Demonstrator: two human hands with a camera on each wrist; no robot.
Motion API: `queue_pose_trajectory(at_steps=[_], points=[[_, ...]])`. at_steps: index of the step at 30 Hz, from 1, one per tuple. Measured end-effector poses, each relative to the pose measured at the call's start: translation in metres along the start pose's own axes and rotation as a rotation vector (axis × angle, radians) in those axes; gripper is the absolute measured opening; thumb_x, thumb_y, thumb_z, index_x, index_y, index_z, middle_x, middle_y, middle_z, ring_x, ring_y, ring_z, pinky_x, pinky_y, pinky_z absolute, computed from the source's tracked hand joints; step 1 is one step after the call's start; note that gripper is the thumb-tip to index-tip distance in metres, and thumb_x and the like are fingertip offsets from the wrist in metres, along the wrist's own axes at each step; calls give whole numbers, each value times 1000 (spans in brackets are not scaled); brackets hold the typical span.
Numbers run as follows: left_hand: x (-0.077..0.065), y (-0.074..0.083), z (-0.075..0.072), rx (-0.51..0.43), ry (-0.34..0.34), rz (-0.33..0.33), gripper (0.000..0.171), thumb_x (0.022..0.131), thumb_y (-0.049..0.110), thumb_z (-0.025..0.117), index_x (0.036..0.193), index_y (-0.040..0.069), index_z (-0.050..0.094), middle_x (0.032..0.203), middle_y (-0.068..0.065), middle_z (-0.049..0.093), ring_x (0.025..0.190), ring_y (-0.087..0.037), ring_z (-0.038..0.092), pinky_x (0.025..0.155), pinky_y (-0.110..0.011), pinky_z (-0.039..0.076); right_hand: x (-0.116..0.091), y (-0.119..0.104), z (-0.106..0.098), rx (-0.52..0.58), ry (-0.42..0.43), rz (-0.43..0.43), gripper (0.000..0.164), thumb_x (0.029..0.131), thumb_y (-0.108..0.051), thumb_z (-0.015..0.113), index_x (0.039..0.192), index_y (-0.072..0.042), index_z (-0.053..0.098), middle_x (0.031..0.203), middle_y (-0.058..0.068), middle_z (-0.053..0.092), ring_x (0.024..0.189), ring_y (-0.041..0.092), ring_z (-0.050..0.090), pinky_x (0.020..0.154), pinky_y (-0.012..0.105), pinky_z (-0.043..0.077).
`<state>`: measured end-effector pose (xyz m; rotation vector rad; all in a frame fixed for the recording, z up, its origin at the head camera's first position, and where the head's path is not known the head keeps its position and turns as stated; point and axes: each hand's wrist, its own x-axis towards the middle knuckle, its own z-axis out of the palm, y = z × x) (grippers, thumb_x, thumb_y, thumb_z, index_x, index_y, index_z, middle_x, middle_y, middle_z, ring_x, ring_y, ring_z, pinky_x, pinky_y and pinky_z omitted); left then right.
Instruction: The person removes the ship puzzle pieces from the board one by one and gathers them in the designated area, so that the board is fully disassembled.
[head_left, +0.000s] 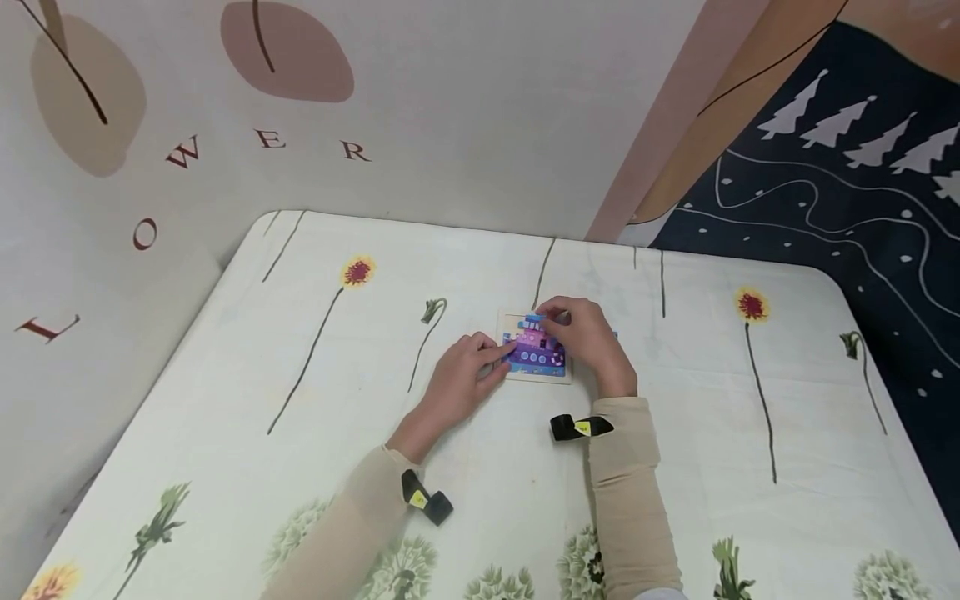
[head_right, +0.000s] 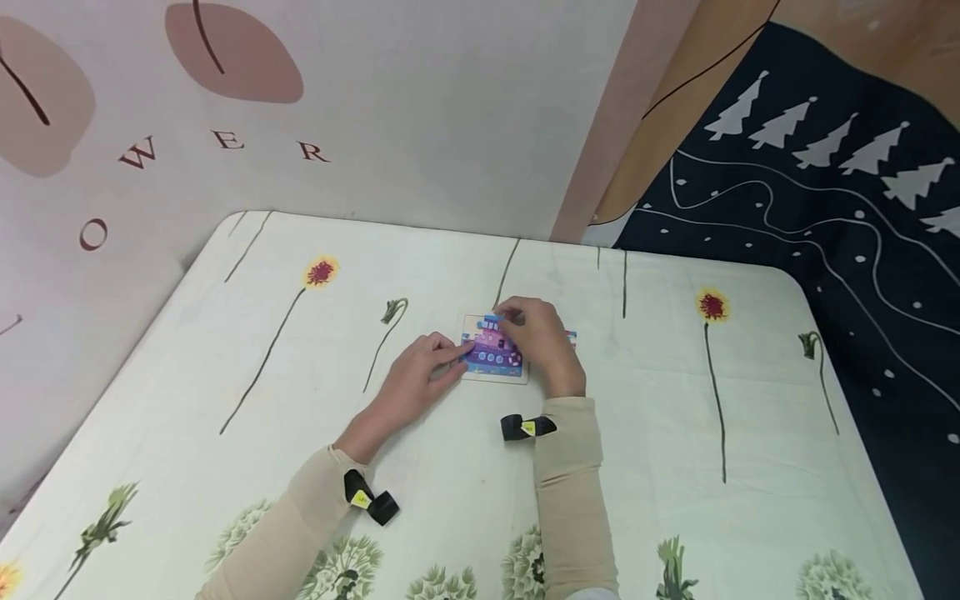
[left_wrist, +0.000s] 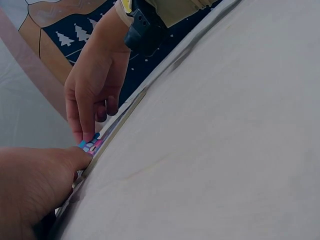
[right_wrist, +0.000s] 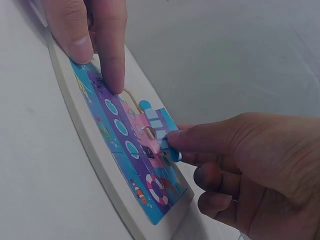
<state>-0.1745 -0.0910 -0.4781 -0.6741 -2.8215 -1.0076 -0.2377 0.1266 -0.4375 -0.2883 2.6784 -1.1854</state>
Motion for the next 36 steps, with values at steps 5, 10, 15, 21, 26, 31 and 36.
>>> queue_pose_trajectory(at_steps=[5, 10, 15, 21, 26, 31, 36], points=[[0, -1, 1, 4, 0, 0, 34, 100, 20, 70, 132, 10, 71, 99, -1, 59, 81, -17, 47, 70, -31, 41, 0, 2, -2, 9, 5, -25, 16, 100, -10, 68, 113, -5, 75, 110, 14, 72, 94, 27, 63, 84, 41, 50], [0, -1, 1, 10, -4, -2, 34, 101, 21, 70, 133, 10, 71, 99, -1, 59, 82, -17, 48, 71, -31, 41, -1, 4, -4, 44, 3, -36, 14, 100, -11, 69, 111, -6, 76, 110, 13, 73, 96, 28, 62, 86, 41, 49], [0, -1, 1, 8, 1, 1, 33, 100, 20, 70, 132, 10, 71, 99, -1, 60, 83, -17, 49, 72, -32, 42, -2, 4, -4, 71, 13, -46, 14, 100, -12, 70, 111, -8, 76, 107, 10, 72, 93, 27, 60, 82, 39, 48], [1, -2, 2, 5, -4, -5, 34, 100, 20, 70, 133, 11, 70, 100, -1, 61, 82, -17, 49, 72, -31, 42, -2, 5, -4, 104, 41, -59, 13, 100, -13, 69, 110, -9, 76, 104, 7, 72, 90, 26, 58, 79, 37, 47], [2, 1, 3, -5, -9, -15, 34, 101, 20, 70, 133, 11, 70, 99, -1, 60, 82, -16, 47, 72, -31, 41, -7, 7, -10, 119, 73, -36, 16, 100, -15, 71, 113, -9, 77, 107, 9, 73, 91, 26, 58, 79, 36, 47], [1, 2, 4, -10, -18, -22, 34, 101, 21, 69, 134, 10, 70, 99, 0, 59, 82, -16, 46, 71, -30, 40, -22, 18, -29, 127, 98, -4, 18, 99, -16, 73, 113, -6, 78, 104, 10, 72, 86, 24, 55, 72, 32, 46], [0, 0, 3, 3, 1, -26, 35, 100, 22, 71, 133, 11, 71, 97, 1, 58, 82, -16, 45, 71, -30, 40, -41, 47, -63, 119, 104, 20, 20, 98, -16, 73, 111, -2, 78, 102, 13, 74, 83, 22, 58, 69, 27, 47]])
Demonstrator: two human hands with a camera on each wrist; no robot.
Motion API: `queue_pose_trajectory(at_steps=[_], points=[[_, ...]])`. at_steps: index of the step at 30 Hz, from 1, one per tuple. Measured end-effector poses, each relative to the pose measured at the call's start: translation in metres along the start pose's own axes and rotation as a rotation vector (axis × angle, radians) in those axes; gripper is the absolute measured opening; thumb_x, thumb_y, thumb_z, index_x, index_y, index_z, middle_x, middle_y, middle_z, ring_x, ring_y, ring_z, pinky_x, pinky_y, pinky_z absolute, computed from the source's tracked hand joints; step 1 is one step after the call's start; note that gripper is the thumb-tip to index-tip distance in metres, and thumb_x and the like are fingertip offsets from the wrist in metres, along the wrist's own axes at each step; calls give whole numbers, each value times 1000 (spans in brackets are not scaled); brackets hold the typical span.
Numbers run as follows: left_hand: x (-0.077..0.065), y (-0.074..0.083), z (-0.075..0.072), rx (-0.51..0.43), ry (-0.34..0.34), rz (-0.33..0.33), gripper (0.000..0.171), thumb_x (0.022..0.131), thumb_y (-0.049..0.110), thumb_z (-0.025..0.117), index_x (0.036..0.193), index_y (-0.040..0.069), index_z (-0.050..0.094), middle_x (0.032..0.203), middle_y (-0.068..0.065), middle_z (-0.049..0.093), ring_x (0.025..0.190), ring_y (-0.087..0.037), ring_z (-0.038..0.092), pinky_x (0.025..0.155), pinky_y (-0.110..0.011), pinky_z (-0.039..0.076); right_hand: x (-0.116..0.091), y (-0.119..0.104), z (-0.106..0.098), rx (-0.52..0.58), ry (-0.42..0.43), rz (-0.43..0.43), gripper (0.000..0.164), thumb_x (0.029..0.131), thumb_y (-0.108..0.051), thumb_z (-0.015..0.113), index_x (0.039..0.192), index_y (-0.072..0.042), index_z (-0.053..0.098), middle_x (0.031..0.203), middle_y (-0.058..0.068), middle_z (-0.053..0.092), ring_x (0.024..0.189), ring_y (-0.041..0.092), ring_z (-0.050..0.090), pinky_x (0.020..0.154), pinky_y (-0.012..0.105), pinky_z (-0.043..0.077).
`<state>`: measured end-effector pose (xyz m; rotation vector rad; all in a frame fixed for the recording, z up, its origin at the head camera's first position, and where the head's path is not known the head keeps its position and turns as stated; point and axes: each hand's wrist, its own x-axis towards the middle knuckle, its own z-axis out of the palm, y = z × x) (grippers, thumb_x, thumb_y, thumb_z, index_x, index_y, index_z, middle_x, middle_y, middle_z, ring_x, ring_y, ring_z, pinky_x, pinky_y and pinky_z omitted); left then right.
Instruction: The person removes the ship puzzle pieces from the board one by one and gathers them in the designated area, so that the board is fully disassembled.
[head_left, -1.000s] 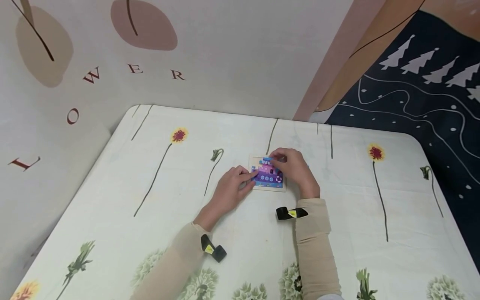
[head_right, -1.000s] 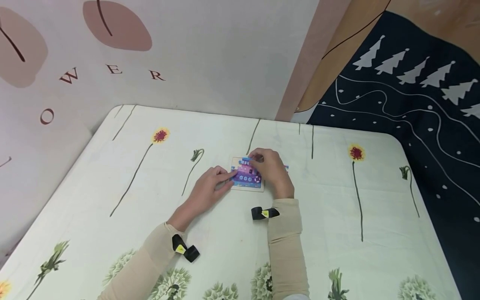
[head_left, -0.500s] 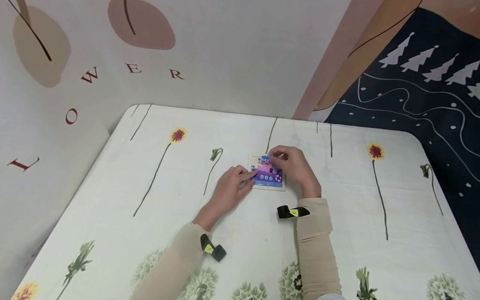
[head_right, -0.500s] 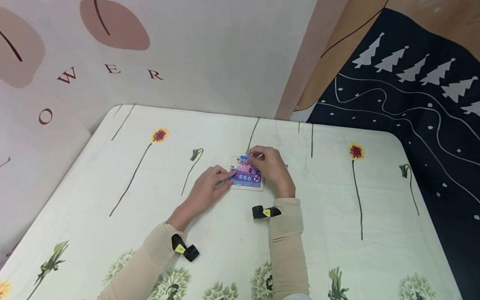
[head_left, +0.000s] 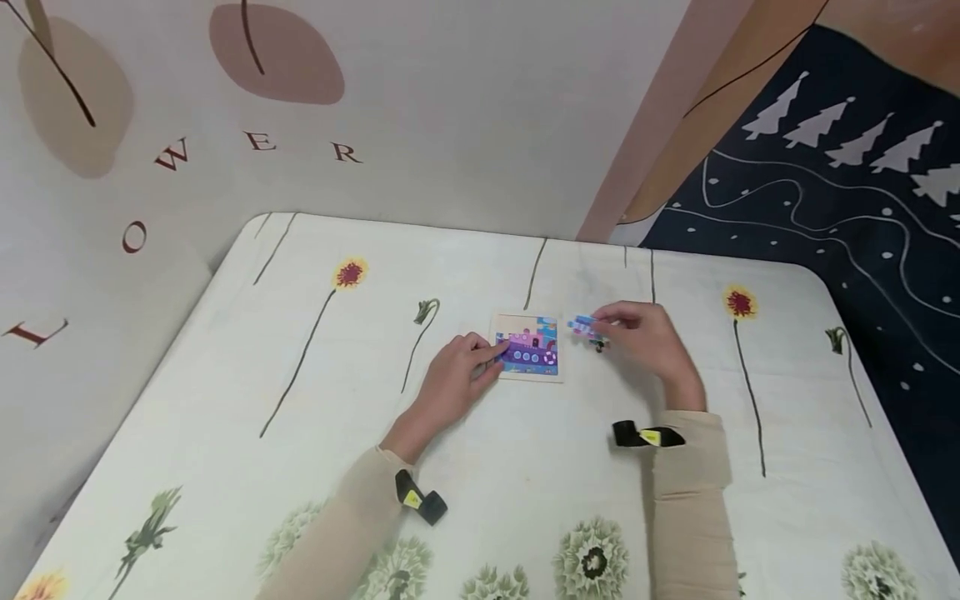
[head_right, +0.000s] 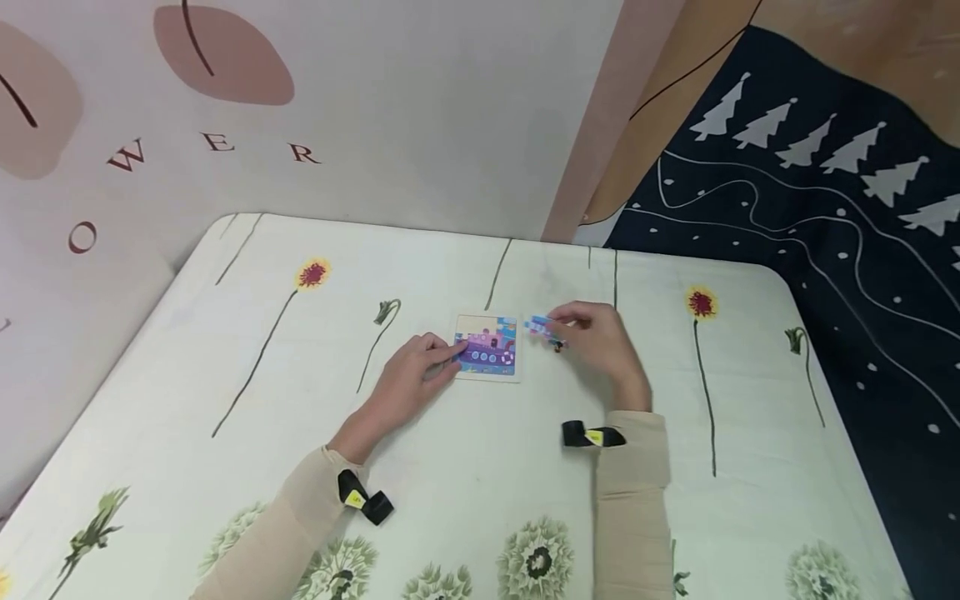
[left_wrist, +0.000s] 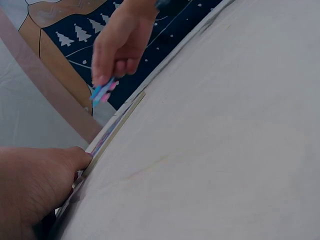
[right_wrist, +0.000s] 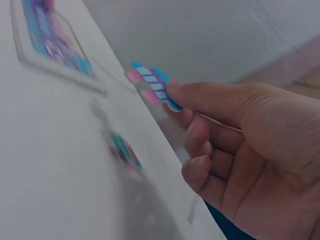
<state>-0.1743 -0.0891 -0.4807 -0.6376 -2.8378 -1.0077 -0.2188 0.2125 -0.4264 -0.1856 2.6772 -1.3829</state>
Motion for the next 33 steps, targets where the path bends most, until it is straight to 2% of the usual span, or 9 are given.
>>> queue_pose_trajectory(at_steps=[5, 10, 14, 19, 23, 29, 33], points=[[0, -2, -1, 1, -12, -4, 35, 101, 22, 70, 134, 11, 69, 97, 1, 58, 82, -16, 45, 72, -30, 40, -16, 25, -41, -48, -11, 101, 28, 99, -22, 72, 117, -1, 76, 108, 11, 73, 89, 19, 55, 72, 24, 48], [0, -3, -3, 2, -5, -3, 35, 101, 22, 70, 134, 11, 70, 98, 1, 58, 82, -16, 45, 71, -30, 40, -22, 42, -59, -73, -54, 195, 32, 100, -23, 72, 122, 0, 74, 111, 6, 72, 91, 20, 52, 72, 25, 48], [1, -4, -2, -3, 2, 6, 35, 100, 21, 71, 133, 11, 70, 98, 0, 59, 82, -16, 46, 71, -31, 40, -21, 51, -61, -87, -72, 209, 33, 99, -23, 73, 122, 1, 74, 115, 9, 72, 93, 18, 53, 74, 23, 48], [0, -3, -1, -4, -21, -3, 36, 101, 22, 69, 136, 11, 69, 100, 0, 59, 85, -17, 47, 73, -31, 40, -21, 55, -58, -109, -58, 197, 31, 99, -20, 72, 120, 2, 74, 117, 14, 71, 95, 20, 52, 74, 23, 47], [0, -2, -2, -5, -22, -15, 36, 101, 22, 69, 136, 11, 69, 99, 0, 59, 84, -17, 46, 73, -31, 40, -19, 55, -54, -130, -59, 207, 30, 100, -21, 70, 120, 3, 73, 112, 15, 68, 93, 24, 49, 71, 26, 45], [0, -1, -2, -4, -13, 2, 36, 101, 21, 70, 135, 11, 69, 100, 0, 60, 84, -17, 47, 73, -31, 41, -17, 55, -52, -153, -49, 209, 28, 101, -19, 69, 119, 3, 72, 102, 13, 66, 89, 25, 48, 66, 27, 43], [0, -2, -1, 1, -11, 4, 35, 101, 21, 69, 135, 11, 69, 100, 0, 60, 84, -17, 47, 73, -31, 41, -16, 53, -51, -169, -46, 205, 28, 101, -18, 68, 119, 3, 72, 103, 13, 66, 89, 25, 48, 67, 28, 44]])
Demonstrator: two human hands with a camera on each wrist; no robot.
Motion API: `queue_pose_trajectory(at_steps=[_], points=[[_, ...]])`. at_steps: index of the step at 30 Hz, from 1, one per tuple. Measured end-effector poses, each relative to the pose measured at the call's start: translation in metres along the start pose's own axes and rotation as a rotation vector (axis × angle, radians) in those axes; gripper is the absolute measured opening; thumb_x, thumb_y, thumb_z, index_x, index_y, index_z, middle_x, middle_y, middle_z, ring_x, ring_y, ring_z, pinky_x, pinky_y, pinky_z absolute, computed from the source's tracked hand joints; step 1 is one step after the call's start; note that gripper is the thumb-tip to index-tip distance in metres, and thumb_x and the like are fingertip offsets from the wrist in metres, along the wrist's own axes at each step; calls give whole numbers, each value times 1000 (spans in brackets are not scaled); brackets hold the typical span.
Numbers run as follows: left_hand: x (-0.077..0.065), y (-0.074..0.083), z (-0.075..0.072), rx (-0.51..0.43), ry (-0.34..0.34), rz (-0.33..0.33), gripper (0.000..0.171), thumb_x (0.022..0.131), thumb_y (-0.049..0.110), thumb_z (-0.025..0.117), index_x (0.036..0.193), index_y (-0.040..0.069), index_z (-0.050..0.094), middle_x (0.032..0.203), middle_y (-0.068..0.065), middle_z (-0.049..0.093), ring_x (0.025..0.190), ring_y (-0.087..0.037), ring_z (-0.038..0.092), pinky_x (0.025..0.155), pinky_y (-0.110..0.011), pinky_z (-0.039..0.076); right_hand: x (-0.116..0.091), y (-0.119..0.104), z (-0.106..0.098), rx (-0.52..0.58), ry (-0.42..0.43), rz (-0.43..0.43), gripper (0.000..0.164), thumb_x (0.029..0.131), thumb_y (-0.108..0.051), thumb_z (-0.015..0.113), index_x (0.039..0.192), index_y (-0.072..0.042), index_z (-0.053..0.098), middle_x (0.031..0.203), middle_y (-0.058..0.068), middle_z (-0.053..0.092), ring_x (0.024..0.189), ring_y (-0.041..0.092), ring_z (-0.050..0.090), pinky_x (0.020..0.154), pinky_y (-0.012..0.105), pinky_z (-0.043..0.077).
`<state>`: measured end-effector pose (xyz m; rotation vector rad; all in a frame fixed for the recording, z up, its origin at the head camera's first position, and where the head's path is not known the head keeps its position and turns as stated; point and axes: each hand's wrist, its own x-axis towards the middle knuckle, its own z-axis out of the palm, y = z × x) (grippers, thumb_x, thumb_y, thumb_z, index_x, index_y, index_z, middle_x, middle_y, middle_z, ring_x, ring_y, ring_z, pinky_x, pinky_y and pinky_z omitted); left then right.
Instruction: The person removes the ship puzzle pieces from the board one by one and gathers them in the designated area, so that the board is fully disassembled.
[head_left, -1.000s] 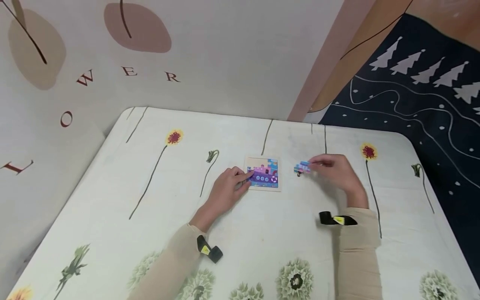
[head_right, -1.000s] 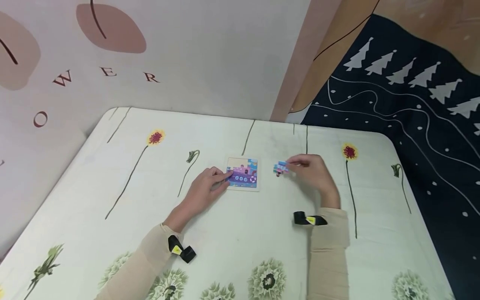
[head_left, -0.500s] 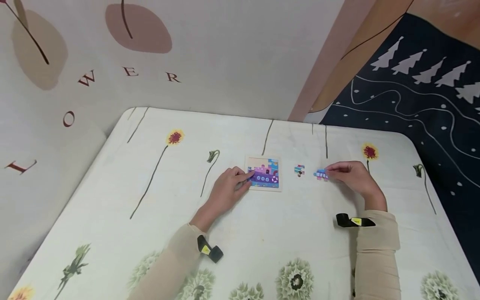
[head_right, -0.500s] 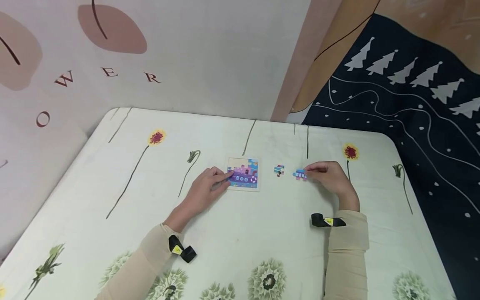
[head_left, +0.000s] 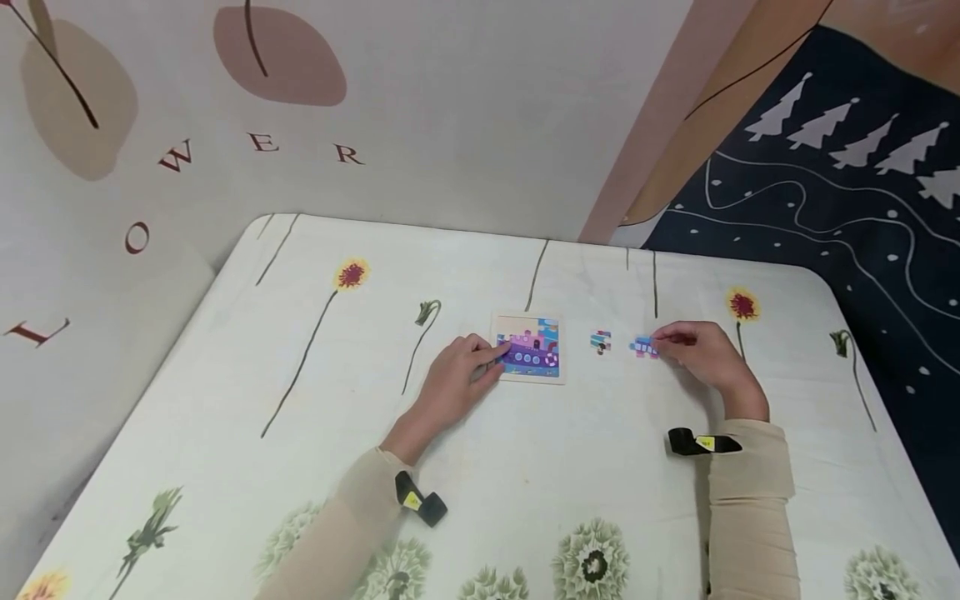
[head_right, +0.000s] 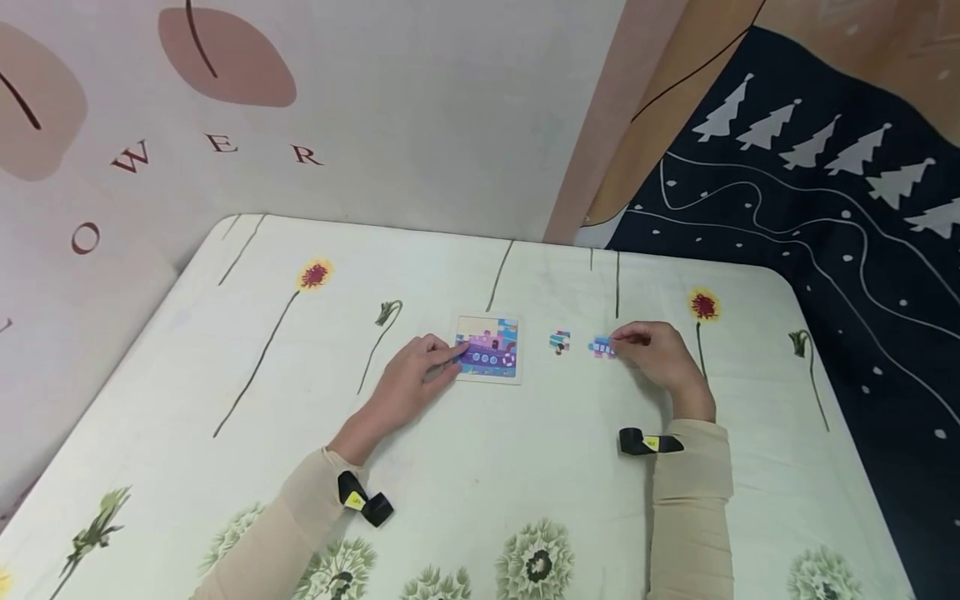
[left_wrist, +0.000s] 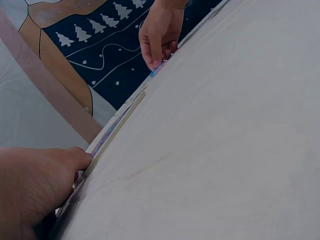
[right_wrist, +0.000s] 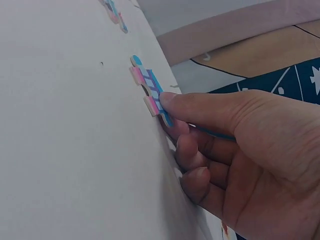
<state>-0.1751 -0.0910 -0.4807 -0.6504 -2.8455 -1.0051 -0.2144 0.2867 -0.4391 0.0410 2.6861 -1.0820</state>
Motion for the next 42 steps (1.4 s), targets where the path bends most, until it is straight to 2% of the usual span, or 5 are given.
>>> queue_pose_trajectory(at_steps=[18, 26, 30, 36, 42], points=[[1, 1, -1, -22, 17, -1, 34, 100, 20, 70, 133, 11, 71, 99, 1, 61, 82, -16, 46, 71, -30, 39, 3, -5, 3, 20, 20, 48, 22, 100, -10, 68, 119, 1, 72, 109, 16, 65, 98, 28, 52, 82, 36, 45], [-1, 1, 0, -19, 17, -6, 34, 99, 21, 71, 132, 11, 71, 99, 1, 61, 83, -16, 47, 72, -31, 40, -1, -28, 9, -46, 58, 42, 28, 102, -12, 66, 128, -3, 67, 120, 21, 59, 105, 35, 52, 80, 39, 49], [-2, 0, 1, -11, 6, -7, 34, 100, 21, 71, 133, 12, 71, 99, 1, 60, 83, -16, 47, 73, -30, 41, 2, -49, 24, -6, 103, -77, 26, 103, -11, 65, 126, -2, 70, 116, 21, 63, 98, 32, 57, 73, 35, 50], [-2, -1, 0, -5, 21, -3, 34, 100, 20, 71, 133, 12, 71, 100, 1, 61, 84, -16, 49, 73, -31, 42, 15, -88, 62, 78, -41, -201, 21, 99, -5, 67, 117, -1, 75, 101, 16, 69, 81, 25, 60, 68, 33, 51], [-3, 1, -1, -3, 3, -9, 35, 100, 22, 70, 134, 13, 70, 101, 1, 61, 85, -15, 49, 73, -30, 43, 19, -110, 95, 91, -119, -183, 20, 99, -7, 69, 117, -4, 76, 94, 10, 66, 79, 22, 57, 68, 31, 49]])
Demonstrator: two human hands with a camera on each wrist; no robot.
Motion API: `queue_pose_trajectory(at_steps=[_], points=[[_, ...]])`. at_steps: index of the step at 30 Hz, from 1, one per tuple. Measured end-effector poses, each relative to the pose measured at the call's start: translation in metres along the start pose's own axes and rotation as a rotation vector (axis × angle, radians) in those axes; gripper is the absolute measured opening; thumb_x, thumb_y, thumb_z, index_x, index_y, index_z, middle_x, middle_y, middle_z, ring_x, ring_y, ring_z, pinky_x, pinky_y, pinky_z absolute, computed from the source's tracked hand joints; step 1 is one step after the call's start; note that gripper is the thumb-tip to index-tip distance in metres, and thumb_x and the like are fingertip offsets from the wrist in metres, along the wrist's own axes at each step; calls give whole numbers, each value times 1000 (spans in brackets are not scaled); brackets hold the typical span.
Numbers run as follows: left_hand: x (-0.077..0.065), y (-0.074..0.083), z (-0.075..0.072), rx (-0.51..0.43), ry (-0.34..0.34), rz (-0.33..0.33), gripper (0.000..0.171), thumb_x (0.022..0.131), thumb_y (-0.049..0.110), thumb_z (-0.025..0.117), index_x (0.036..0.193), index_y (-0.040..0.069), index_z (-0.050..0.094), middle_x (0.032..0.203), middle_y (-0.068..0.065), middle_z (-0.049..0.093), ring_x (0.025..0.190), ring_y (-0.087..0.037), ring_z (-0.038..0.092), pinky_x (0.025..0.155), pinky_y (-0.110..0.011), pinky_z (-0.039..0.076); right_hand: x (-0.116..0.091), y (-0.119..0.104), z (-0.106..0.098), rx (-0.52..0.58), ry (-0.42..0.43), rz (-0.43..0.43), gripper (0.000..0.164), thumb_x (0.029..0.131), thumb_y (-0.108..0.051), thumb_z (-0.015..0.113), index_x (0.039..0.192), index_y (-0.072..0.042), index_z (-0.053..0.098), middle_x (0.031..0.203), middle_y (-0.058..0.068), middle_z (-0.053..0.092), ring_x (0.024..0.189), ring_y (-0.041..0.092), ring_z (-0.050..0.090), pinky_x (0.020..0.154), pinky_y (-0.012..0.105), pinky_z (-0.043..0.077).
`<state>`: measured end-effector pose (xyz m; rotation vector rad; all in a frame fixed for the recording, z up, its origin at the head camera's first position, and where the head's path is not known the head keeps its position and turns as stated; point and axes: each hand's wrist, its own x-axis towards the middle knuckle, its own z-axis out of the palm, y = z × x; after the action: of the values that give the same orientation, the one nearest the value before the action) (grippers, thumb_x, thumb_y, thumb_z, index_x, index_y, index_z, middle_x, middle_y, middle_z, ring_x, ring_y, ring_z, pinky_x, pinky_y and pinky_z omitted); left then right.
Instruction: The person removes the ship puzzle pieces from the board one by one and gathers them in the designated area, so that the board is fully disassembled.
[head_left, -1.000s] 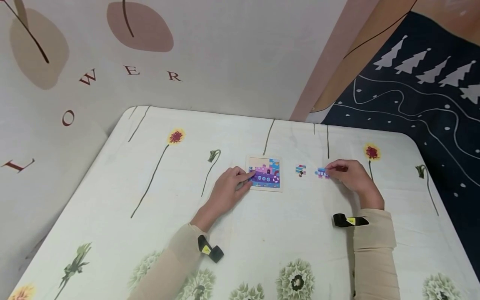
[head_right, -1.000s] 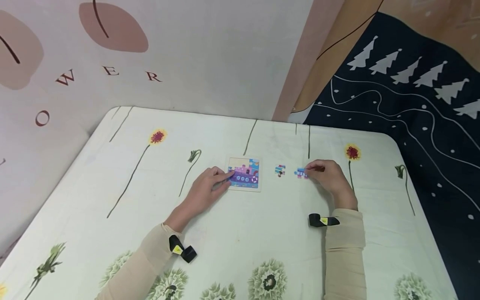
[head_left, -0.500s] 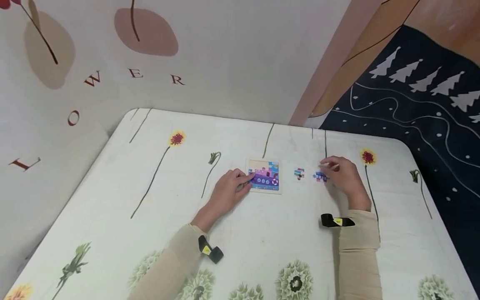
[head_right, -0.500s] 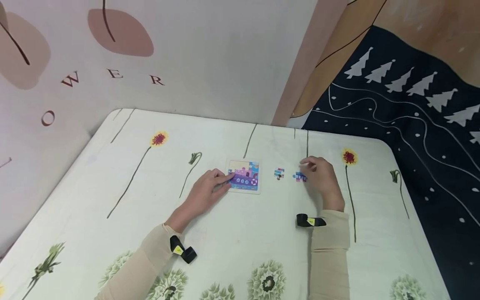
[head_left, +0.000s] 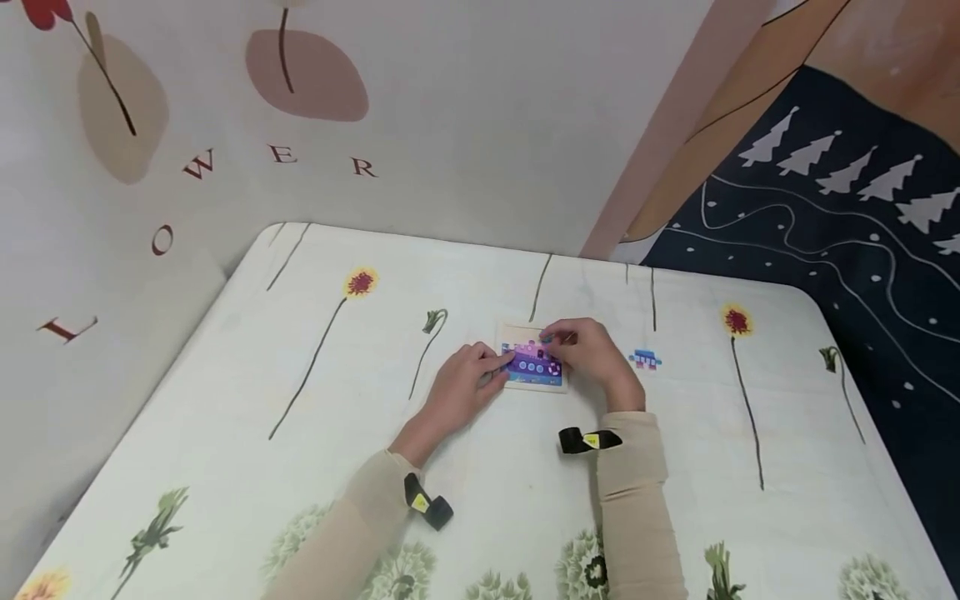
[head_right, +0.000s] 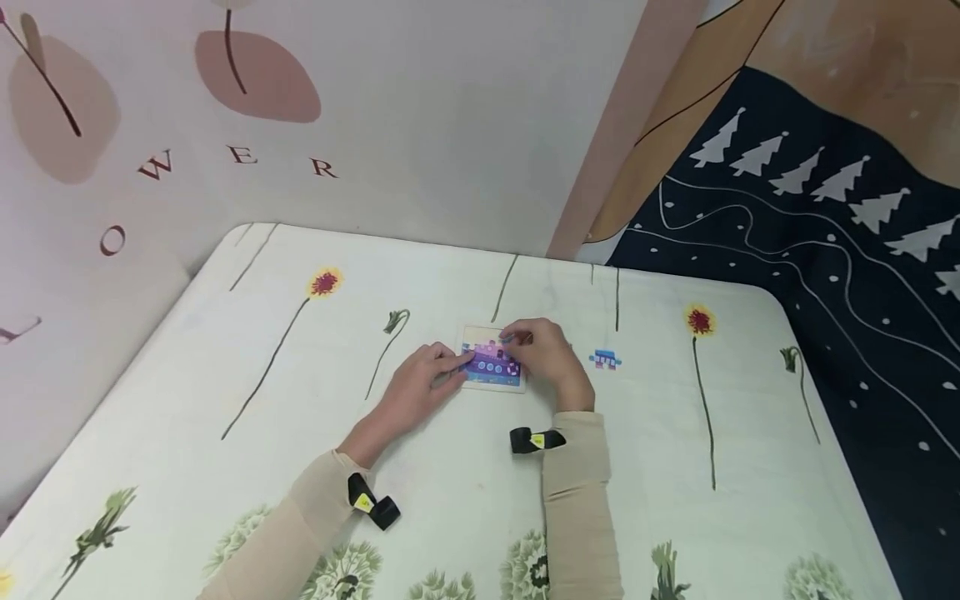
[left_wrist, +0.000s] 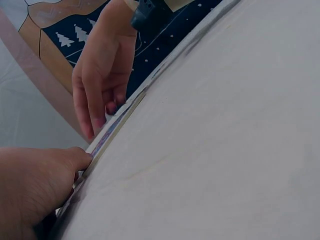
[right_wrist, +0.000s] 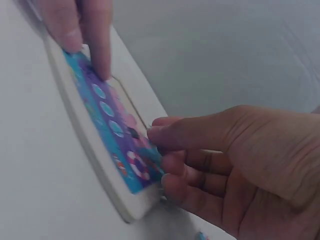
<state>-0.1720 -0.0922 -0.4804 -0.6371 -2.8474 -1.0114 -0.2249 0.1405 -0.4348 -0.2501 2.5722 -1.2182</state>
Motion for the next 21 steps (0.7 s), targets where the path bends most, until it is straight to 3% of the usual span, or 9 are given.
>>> queue_pose_trajectory(at_steps=[8, 21], points=[[-1, 0, 1, 13, -1, -3, 35, 100, 23, 71, 134, 13, 70, 99, 3, 59, 84, -14, 48, 72, -29, 42, -1, 1, 10, -21, 29, 21, 26, 96, -9, 74, 121, -5, 76, 96, 9, 67, 86, 23, 57, 77, 34, 48], [1, -2, 3, 12, 7, 10, 35, 100, 22, 70, 134, 13, 70, 98, 2, 59, 82, -15, 47, 71, -29, 41, 3, 2, 4, -82, 4, 16, 26, 97, -14, 73, 121, -3, 77, 99, 11, 68, 90, 24, 58, 80, 37, 48]])
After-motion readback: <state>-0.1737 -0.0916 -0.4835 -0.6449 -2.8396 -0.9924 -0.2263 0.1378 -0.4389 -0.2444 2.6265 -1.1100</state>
